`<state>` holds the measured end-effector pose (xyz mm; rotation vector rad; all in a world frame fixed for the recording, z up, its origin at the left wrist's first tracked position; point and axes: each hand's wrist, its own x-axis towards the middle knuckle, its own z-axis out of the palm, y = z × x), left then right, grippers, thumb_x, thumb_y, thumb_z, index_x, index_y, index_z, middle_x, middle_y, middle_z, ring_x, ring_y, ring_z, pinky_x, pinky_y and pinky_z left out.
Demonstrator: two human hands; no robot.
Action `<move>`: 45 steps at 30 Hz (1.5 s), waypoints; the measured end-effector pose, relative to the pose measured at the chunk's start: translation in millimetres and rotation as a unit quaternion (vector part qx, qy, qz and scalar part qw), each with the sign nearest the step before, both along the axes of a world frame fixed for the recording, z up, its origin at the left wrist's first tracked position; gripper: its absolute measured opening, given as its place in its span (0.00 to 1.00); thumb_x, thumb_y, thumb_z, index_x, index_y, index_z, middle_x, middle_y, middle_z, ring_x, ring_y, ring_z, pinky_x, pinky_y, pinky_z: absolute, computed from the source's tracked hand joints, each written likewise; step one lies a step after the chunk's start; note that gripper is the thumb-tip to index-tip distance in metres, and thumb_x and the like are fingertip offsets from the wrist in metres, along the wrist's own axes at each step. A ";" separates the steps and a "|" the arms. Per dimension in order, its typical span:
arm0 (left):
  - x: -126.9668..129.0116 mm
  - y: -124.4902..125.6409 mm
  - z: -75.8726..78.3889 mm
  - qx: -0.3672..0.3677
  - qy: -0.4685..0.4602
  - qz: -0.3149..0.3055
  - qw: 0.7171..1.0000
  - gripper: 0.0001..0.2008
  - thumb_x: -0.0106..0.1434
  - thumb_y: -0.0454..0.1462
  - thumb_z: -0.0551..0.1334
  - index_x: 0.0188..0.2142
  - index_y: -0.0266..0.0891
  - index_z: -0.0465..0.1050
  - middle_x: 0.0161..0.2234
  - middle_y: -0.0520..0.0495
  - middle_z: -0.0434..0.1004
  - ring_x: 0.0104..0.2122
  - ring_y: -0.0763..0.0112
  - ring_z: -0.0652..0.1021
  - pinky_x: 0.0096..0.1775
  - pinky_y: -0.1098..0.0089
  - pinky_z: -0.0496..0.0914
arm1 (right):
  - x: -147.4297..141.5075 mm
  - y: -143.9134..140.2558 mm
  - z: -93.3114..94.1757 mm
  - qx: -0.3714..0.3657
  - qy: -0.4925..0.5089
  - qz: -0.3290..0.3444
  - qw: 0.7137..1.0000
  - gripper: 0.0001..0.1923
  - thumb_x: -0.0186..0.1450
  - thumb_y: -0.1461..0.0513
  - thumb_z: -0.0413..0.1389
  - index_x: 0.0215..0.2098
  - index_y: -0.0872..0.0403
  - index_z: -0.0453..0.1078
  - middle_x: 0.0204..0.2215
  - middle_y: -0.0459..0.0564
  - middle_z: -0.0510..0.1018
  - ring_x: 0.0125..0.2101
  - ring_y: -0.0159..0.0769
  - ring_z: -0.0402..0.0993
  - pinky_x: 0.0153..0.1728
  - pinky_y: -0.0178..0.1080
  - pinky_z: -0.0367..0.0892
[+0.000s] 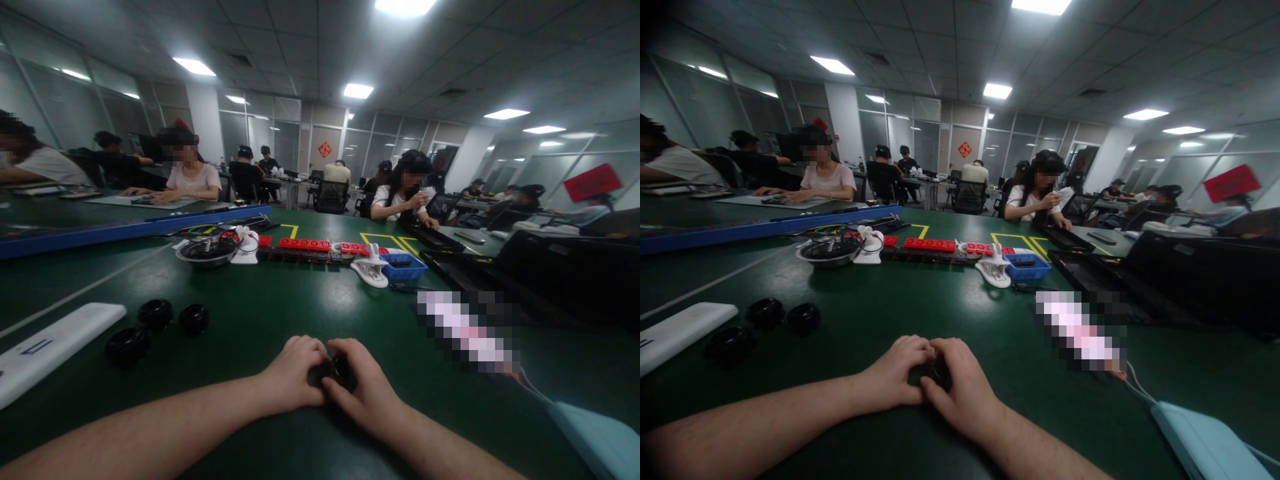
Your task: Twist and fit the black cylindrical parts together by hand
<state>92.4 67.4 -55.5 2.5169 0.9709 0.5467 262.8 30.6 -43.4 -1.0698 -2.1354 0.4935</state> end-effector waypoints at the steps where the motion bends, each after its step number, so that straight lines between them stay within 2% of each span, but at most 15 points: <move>1: 0.1 -0.2 0.0 0.001 -0.002 0.000 1.000 0.12 0.48 0.39 0.64 0.34 0.40 0.70 0.36 0.51 0.69 0.37 0.65 0.68 0.41 0.65 0.61 | 0.3 -0.1 0.1 0.006 0.006 0.009 1.000 0.21 0.55 0.68 0.54 0.47 0.53 0.58 0.39 0.51 0.69 0.39 0.37 0.66 0.41 0.41 0.64; 5: -0.5 -0.4 -0.9 0.003 -0.007 -0.001 1.000 0.14 0.48 0.39 0.65 0.36 0.41 0.71 0.36 0.50 0.69 0.37 0.64 0.68 0.40 0.65 0.61 | 1.2 -1.4 2.2 0.013 0.010 0.051 0.999 0.27 0.54 0.71 0.51 0.51 0.53 0.53 0.44 0.51 0.66 0.44 0.37 0.64 0.45 0.41 0.62; 8: -1.1 -0.2 -1.1 0.002 -0.005 -0.008 1.000 0.14 0.48 0.41 0.65 0.35 0.40 0.71 0.38 0.49 0.69 0.39 0.63 0.68 0.42 0.64 0.60 | 0.8 -1.9 2.6 0.012 -0.010 0.038 0.999 0.30 0.52 0.68 0.55 0.52 0.53 0.53 0.46 0.53 0.65 0.45 0.40 0.63 0.46 0.44 0.61; 12: -1.2 -0.3 0.1 0.003 0.001 -0.006 1.000 0.12 0.48 0.40 0.65 0.32 0.40 0.71 0.36 0.50 0.69 0.37 0.64 0.68 0.41 0.65 0.61 | 0.5 -1.1 0.3 0.005 -0.014 -0.022 1.000 0.24 0.54 0.65 0.56 0.48 0.54 0.57 0.40 0.52 0.68 0.40 0.40 0.65 0.42 0.44 0.64; 15: -1.0 0.0 0.5 -0.001 -0.002 -0.009 1.000 0.12 0.48 0.40 0.65 0.34 0.40 0.71 0.37 0.50 0.69 0.38 0.64 0.68 0.41 0.65 0.61 | 1.8 -1.6 -0.3 0.003 -0.002 0.000 1.000 0.19 0.56 0.67 0.54 0.46 0.54 0.59 0.38 0.51 0.69 0.38 0.37 0.66 0.40 0.42 0.65; 19: -0.9 0.4 -0.1 0.000 -0.005 -0.009 1.000 0.15 0.48 0.39 0.65 0.37 0.41 0.71 0.37 0.50 0.69 0.38 0.63 0.68 0.40 0.65 0.61 | 3.6 -3.7 1.2 0.024 0.011 0.046 0.999 0.24 0.55 0.70 0.51 0.50 0.53 0.55 0.43 0.52 0.68 0.42 0.38 0.65 0.44 0.42 0.63; 22: -0.5 0.0 0.5 -0.001 -0.004 -0.006 1.000 0.13 0.48 0.39 0.65 0.35 0.41 0.70 0.37 0.50 0.69 0.38 0.63 0.68 0.41 0.65 0.61 | 3.0 -3.2 1.0 0.035 0.008 0.027 0.999 0.28 0.52 0.69 0.52 0.51 0.53 0.53 0.44 0.53 0.66 0.44 0.40 0.64 0.45 0.45 0.62; 26: -0.3 -0.7 2.1 -0.002 0.010 -0.002 1.000 0.11 0.48 0.39 0.64 0.32 0.40 0.69 0.36 0.51 0.69 0.37 0.65 0.68 0.40 0.66 0.61 | 1.1 -1.2 -1.2 0.003 -0.005 -0.023 1.000 0.26 0.54 0.66 0.55 0.49 0.53 0.55 0.40 0.52 0.67 0.41 0.41 0.65 0.43 0.45 0.64; 30: -0.3 -0.3 1.1 -0.005 0.003 0.000 1.000 0.12 0.48 0.39 0.64 0.34 0.39 0.69 0.36 0.51 0.69 0.37 0.65 0.68 0.40 0.66 0.61 | 1.6 -1.7 -1.8 0.003 0.012 0.003 1.000 0.22 0.56 0.67 0.53 0.48 0.52 0.56 0.39 0.51 0.68 0.40 0.38 0.66 0.42 0.43 0.65; 34: -0.2 0.2 -0.2 0.000 0.000 -0.001 1.000 0.13 0.48 0.38 0.64 0.35 0.39 0.69 0.35 0.51 0.69 0.37 0.65 0.68 0.40 0.66 0.61 | 2.4 -3.1 -0.4 0.017 0.014 0.037 0.999 0.27 0.54 0.70 0.51 0.51 0.52 0.54 0.44 0.52 0.67 0.43 0.38 0.65 0.45 0.43 0.63; 37: -0.2 0.0 0.6 -0.003 -0.001 -0.005 1.000 0.12 0.47 0.38 0.65 0.33 0.38 0.69 0.37 0.50 0.69 0.38 0.64 0.68 0.40 0.66 0.60 | 1.5 -2.4 0.2 0.015 -0.005 0.017 1.000 0.29 0.52 0.69 0.54 0.52 0.54 0.53 0.45 0.53 0.66 0.45 0.41 0.64 0.46 0.45 0.62; 41: -0.2 -1.1 2.8 -0.004 0.004 0.001 1.000 0.12 0.47 0.39 0.65 0.31 0.38 0.69 0.35 0.50 0.69 0.37 0.64 0.68 0.39 0.66 0.61 | 0.6 -0.8 -0.5 0.005 -0.008 -0.030 0.999 0.25 0.54 0.66 0.55 0.49 0.53 0.56 0.40 0.52 0.68 0.41 0.41 0.66 0.43 0.46 0.64; 45: 0.3 -1.3 3.1 -0.004 0.011 0.004 1.000 0.14 0.48 0.39 0.65 0.34 0.39 0.69 0.35 0.50 0.69 0.37 0.64 0.68 0.39 0.66 0.61 | 2.2 -2.3 -0.3 0.022 0.010 0.017 1.000 0.21 0.57 0.68 0.52 0.48 0.53 0.57 0.41 0.52 0.68 0.41 0.39 0.66 0.43 0.43 0.65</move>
